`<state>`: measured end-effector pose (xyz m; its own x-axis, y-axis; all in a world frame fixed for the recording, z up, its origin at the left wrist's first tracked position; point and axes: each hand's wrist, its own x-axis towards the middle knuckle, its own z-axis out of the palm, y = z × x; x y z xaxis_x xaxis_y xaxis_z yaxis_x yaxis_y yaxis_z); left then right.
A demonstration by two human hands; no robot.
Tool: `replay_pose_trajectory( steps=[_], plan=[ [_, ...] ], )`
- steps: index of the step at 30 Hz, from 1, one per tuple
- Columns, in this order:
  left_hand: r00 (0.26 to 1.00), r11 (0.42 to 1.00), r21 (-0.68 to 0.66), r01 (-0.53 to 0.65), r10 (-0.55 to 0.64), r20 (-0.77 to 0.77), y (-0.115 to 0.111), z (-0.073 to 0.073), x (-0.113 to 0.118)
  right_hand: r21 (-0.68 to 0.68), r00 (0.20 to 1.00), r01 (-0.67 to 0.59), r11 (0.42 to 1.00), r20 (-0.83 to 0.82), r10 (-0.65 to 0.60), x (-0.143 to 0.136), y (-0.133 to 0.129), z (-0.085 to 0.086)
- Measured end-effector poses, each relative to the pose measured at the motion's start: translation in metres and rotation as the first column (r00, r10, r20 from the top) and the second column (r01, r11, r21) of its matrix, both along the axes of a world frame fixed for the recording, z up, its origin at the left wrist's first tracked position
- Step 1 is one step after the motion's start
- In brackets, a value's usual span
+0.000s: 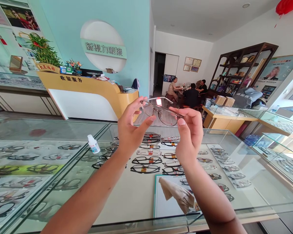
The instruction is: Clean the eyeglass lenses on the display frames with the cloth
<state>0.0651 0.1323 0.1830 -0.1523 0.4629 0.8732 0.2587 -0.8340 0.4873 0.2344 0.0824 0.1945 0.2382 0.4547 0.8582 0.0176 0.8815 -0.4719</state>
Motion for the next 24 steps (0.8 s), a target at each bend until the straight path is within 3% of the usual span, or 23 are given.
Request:
replay_pose_trajectory(
  steps=[5,11,14,18,21,24],
  plan=[
    [1.0,1.0,0.022,-0.012,0.012,-0.009,0.0,-0.002,0.001,0.011,0.996,-0.075,0.997,-0.043,0.076,0.0,0.003,0.001],
    [0.999,0.993,0.119,-0.015,0.019,-0.036,0.007,-0.002,-0.002,-0.106,0.987,-0.159,0.982,-0.056,0.153,0.006,0.008,0.005],
    [0.988,0.985,0.159,-0.071,0.091,-0.122,0.005,0.004,-0.008,-0.177,0.995,-0.084,0.981,0.041,0.092,0.015,0.01,0.008],
    [0.933,0.95,0.26,-0.173,0.243,-0.267,-0.006,0.014,-0.014,-0.103,0.956,0.086,0.991,0.288,-0.053,0.026,0.013,0.011],
    [0.905,0.921,0.35,-0.171,0.288,-0.314,-0.014,0.02,-0.014,-0.061,0.911,0.131,0.99,0.4,-0.096,0.028,0.015,0.011],
    [0.89,0.924,0.337,-0.183,0.301,-0.342,-0.018,0.022,-0.013,-0.058,0.903,0.132,0.99,0.418,-0.096,0.027,0.016,0.01]
  ],
)
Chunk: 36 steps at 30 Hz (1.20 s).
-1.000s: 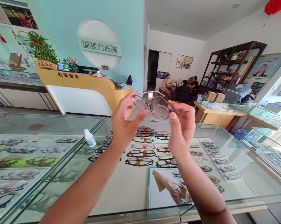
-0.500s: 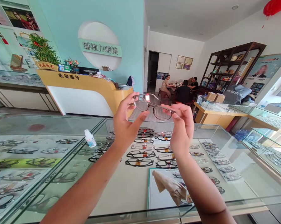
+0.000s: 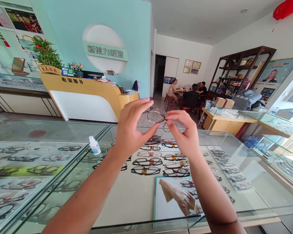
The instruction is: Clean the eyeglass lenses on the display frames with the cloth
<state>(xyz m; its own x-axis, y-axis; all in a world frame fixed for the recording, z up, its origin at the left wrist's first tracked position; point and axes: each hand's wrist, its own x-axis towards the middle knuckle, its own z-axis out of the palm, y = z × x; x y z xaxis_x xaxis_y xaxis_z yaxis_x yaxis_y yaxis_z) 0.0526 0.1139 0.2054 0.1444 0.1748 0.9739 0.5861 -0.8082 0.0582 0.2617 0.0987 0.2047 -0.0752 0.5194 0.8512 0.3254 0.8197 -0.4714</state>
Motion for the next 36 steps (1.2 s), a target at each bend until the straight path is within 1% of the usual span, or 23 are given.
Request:
replay_pose_trajectory(
  steps=[4,14,17,20,22,25,27,29,31,34,36],
  plan=[
    [1.0,0.998,-0.061,-0.026,0.026,-0.007,-0.002,0.001,0.0,-0.01,0.999,-0.035,0.999,0.019,0.036,0.0,0.001,0.0],
    [1.0,0.99,-0.142,0.007,-0.003,0.029,-0.007,-0.003,0.004,-0.027,0.996,-0.083,0.996,0.028,0.083,0.002,0.004,0.001],
    [0.997,0.982,-0.183,0.051,-0.039,0.068,-0.007,-0.005,0.005,-0.049,0.994,-0.106,0.993,0.014,0.107,0.002,0.005,0.001],
    [0.988,0.962,-0.24,0.129,-0.105,0.112,-0.005,-0.006,0.004,-0.114,0.986,-0.167,0.979,-0.026,0.165,0.003,0.005,0.0],
    [0.979,0.948,-0.26,0.181,-0.15,0.135,-0.003,-0.007,0.003,-0.174,0.975,-0.221,0.96,-0.062,0.213,0.004,0.006,0.0],
    [0.969,0.934,-0.274,0.229,-0.192,0.153,-0.002,-0.007,0.003,-0.265,0.956,-0.294,0.919,-0.103,0.276,0.005,0.007,0.002],
    [0.961,0.923,-0.283,0.262,-0.223,0.161,-0.002,-0.007,0.004,-0.299,0.948,-0.319,0.899,-0.118,0.296,0.006,0.008,0.002],
    [0.956,0.917,-0.284,0.282,-0.243,0.166,-0.002,-0.007,0.007,-0.307,0.945,-0.326,0.894,-0.14,0.297,0.006,0.011,0.002],
    [0.959,0.936,-0.24,0.257,-0.216,0.184,-0.003,-0.008,0.011,-0.292,0.944,-0.319,0.902,-0.178,0.277,0.006,0.014,-0.001],
    [0.958,0.988,-0.086,0.13,-0.102,0.268,-0.006,-0.012,0.019,-0.243,0.95,-0.272,0.931,-0.225,0.218,0.005,0.02,-0.005],
    [0.961,0.997,-0.036,0.065,-0.053,0.27,-0.01,-0.014,0.023,-0.209,0.954,-0.232,0.95,-0.237,0.181,0.005,0.023,-0.007]
  ],
)
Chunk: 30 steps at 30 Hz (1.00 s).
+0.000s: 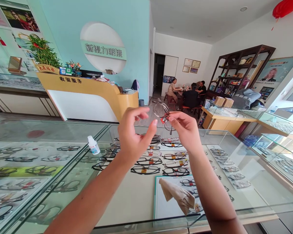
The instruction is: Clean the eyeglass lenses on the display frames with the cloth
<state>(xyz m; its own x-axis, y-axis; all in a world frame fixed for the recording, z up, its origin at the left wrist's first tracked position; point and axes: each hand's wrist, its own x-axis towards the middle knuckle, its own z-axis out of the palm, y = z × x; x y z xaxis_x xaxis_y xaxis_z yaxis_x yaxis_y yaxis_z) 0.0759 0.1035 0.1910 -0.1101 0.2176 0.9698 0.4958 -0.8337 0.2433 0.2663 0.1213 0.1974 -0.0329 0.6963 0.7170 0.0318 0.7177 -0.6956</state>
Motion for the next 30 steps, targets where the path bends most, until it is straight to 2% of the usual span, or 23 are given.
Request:
replay_pose_trajectory(
  steps=[2,5,10,14,18,23,26,30],
  plan=[
    [0.998,0.999,-0.038,-0.005,0.002,-0.063,-0.004,-0.001,0.004,0.023,0.999,0.041,0.999,-0.003,-0.041,-0.002,0.0,-0.001],
    [0.993,0.984,-0.177,0.034,-0.052,-0.103,-0.006,-0.002,0.008,0.078,0.994,0.109,0.991,0.012,-0.11,-0.008,-0.003,-0.002],
    [0.989,0.923,-0.357,0.142,-0.149,0.006,-0.001,-0.004,0.009,0.275,0.955,0.243,0.93,0.102,-0.28,-0.02,-0.014,-0.005],
    [0.973,0.888,-0.4,0.227,-0.185,0.14,0.005,-0.006,0.006,0.332,0.925,0.236,0.913,0.211,-0.316,-0.025,-0.023,-0.004],
    [0.938,0.835,-0.441,0.329,-0.234,0.257,0.01,-0.003,0.002,0.283,0.948,0.182,0.942,0.202,-0.244,-0.027,-0.03,-0.001],
    [0.891,0.74,-0.497,0.453,-0.366,0.268,0.014,0.001,-0.004,0.061,0.992,0.124,0.99,0.026,-0.126,-0.022,-0.025,0.001],
    [0.889,0.735,-0.501,0.457,-0.381,0.254,0.015,0.001,-0.005,0.006,0.999,0.042,0.999,-0.014,-0.042,-0.02,-0.02,0.001],
    [0.918,0.778,-0.487,0.397,-0.343,0.2,0.012,0.0,-0.004,-0.024,0.999,0.027,0.999,-0.03,-0.028,-0.021,-0.022,0.0]
  ],
)
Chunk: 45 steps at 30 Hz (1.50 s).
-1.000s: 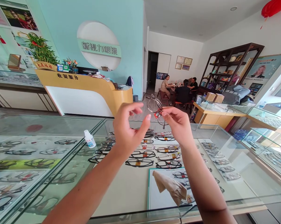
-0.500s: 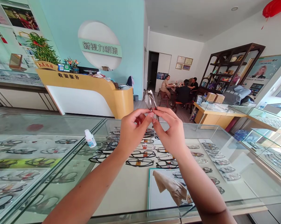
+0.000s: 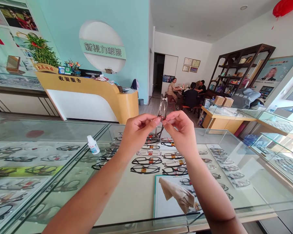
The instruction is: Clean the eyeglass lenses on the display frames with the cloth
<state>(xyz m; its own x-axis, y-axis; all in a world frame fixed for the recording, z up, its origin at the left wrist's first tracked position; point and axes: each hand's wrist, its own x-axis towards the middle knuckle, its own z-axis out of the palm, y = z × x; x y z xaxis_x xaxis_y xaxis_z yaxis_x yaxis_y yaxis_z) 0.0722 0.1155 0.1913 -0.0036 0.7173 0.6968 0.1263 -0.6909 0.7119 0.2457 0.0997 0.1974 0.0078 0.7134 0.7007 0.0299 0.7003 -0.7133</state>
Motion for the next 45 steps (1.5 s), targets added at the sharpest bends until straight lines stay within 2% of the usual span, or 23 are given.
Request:
replay_pose_trajectory(
  steps=[5,7,9,11,13,16,18,20,22,26,30,35,40,45],
  plan=[
    [0.99,0.997,0.01,-0.082,0.083,-0.113,-0.005,0.001,0.002,-0.029,1.0,0.01,1.0,0.0,-0.01,0.016,0.009,0.005],
    [0.978,0.995,0.009,-0.1,0.1,-0.185,-0.005,0.001,0.004,-0.022,0.997,0.068,0.997,-0.022,-0.068,0.035,0.024,0.004],
    [0.951,0.994,0.001,-0.11,0.106,-0.291,-0.004,0.0,0.005,-0.054,0.991,0.121,0.991,-0.043,-0.123,0.06,0.045,-0.006],
    [0.904,0.994,-0.012,-0.109,0.094,-0.417,-0.003,-0.001,0.008,-0.149,0.99,0.139,0.979,0.007,-0.14,0.088,0.065,-0.028],
    [0.846,0.994,-0.03,-0.101,0.07,-0.529,-0.002,-0.004,0.01,-0.308,0.991,0.13,0.943,0.017,-0.131,0.115,0.081,-0.059],
    [0.76,0.993,-0.075,-0.091,0.021,-0.65,0.004,-0.011,0.014,-0.438,0.988,0.128,0.89,-0.024,-0.154,0.15,0.095,-0.11],
    [0.709,0.99,-0.091,-0.109,0.013,-0.705,0.01,-0.018,0.016,-0.502,0.982,0.127,0.856,-0.06,-0.181,0.169,0.101,-0.137],
    [0.658,0.986,-0.093,-0.137,0.021,-0.752,0.016,-0.026,0.018,-0.552,0.976,0.124,0.825,-0.08,-0.2,0.184,0.107,-0.155],
    [0.599,0.982,-0.101,-0.159,0.015,-0.8,0.023,-0.036,0.019,-0.593,0.975,0.11,0.798,-0.089,-0.201,0.195,0.115,-0.165],
    [0.48,0.971,-0.14,-0.194,-0.031,-0.877,0.035,-0.053,0.022,-0.649,0.977,0.077,0.757,-0.104,-0.189,0.206,0.129,-0.178],
    [0.39,0.955,-0.214,-0.205,-0.12,-0.913,0.052,-0.063,0.032,-0.689,0.971,0.055,0.722,-0.132,-0.2,0.211,0.138,-0.19],
    [0.338,0.931,-0.3,-0.207,-0.22,-0.915,0.079,-0.07,0.058,-0.725,0.961,0.043,0.687,-0.158,-0.227,0.213,0.142,-0.198],
    [0.275,0.911,-0.371,-0.18,-0.316,-0.908,0.097,-0.084,0.077,-0.722,0.959,0.043,0.691,-0.165,-0.232,0.211,0.141,-0.197],
    [0.239,0.912,-0.361,-0.196,-0.312,-0.919,0.107,-0.097,0.084,-0.712,0.965,0.045,0.701,-0.15,-0.215,0.209,0.14,-0.197]
  ],
)
